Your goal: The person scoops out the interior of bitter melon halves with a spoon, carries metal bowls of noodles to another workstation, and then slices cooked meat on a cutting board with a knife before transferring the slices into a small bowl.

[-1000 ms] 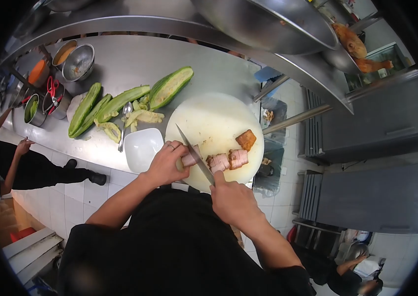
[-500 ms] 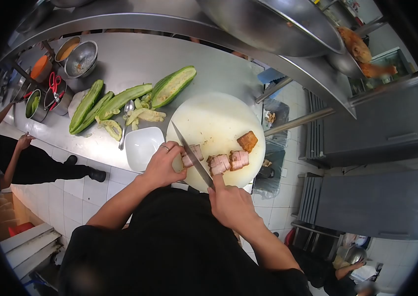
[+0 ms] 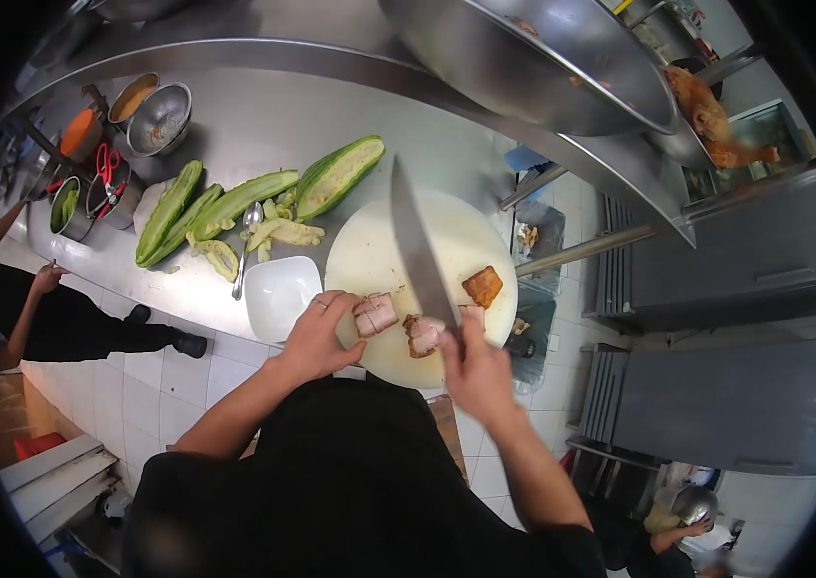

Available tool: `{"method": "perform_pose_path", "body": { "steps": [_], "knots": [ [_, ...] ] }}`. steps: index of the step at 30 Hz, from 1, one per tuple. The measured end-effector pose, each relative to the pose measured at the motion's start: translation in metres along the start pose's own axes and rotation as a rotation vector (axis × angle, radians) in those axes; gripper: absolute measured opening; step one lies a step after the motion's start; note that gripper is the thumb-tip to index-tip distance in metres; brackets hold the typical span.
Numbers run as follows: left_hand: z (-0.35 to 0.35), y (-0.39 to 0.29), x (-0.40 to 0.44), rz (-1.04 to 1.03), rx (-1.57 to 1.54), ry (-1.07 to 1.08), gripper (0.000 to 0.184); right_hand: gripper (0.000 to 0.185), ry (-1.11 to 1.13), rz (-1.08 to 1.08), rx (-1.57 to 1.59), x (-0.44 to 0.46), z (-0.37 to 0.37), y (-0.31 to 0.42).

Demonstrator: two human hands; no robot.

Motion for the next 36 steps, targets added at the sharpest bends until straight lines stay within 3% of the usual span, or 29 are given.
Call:
{"method": "perform_pose_path", "body": {
  "steps": [1, 2, 6, 7, 10, 13, 16, 21, 25, 28, 31, 34, 36],
  "knots": [
    [0.003, -0.003, -0.004, -0.007, 0.008, -0.041, 0.056, 0.036, 0.056, -0.089, -0.046, 0.019, 0.013, -0.007],
    [0.007, -0.004, -0.008, -0.014, 0.018, -0.083, 0.057, 0.037, -0.03, -0.032, -0.043, 0.038, 0.02, -0.018],
    [0.012, 0.004, -0.034, -0.022, 0.12, -0.302, 0.061, 0.038, 0.083, -0.083, -0.431, 0.127, 0.047, -0.062],
    [0.012, 0.005, -0.043, 0.057, 0.06, -0.346, 0.041, 0.038, 0.115, -0.056, -0.526, 0.148, 0.046, -0.079],
    [0.005, 0.023, -0.079, 0.146, 0.184, -0.408, 0.022, 0.043, 0.341, -0.179, -0.642, 0.203, 0.046, -0.099],
    [-0.002, 0.033, -0.111, 0.207, 0.302, -0.428, 0.012, 0.053, 0.359, -0.105, -0.73, 0.24, 0.03, -0.137],
    [-0.01, 0.024, -0.128, 0.302, 0.264, -0.476, 0.016, 0.059, 0.401, -0.066, -0.665, 0.252, 0.012, -0.168],
    [-0.029, 0.006, -0.139, 0.386, 0.162, -0.554, 0.056, 0.061, 0.344, -0.161, -0.488, 0.254, -0.03, -0.218],
    [-0.035, -0.008, -0.129, 0.365, 0.187, -0.557, 0.059, 0.064, 0.298, -0.31, -0.294, 0.254, -0.052, -0.245],
    [-0.035, -0.029, -0.106, 0.375, 0.172, -0.513, 0.062, 0.067, 0.316, -0.469, -0.116, 0.275, -0.097, -0.306],
    [-0.034, -0.046, -0.078, 0.309, 0.175, -0.456, 0.063, 0.068, 0.325, -0.45, -0.022, 0.283, -0.117, -0.334],
    [-0.039, -0.059, -0.05, 0.169, 0.22, -0.408, 0.064, 0.062, 0.371, -0.348, -0.126, 0.27, -0.074, -0.273],
    [-0.043, -0.066, -0.028, 0.09, 0.235, -0.372, 0.064, 0.05, 0.287, -0.142, -0.226, 0.243, -0.032, -0.205]
  ]
}}
Point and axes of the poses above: each hand's wrist, its own x-axis towards the middle knuckle, its own z-axis out of the back of the hand, y = z × x, the point moved 2 cm from there along x, towards the middle knuckle, and after that the axes turned 6 degrees about z, right-handed, at the moved point
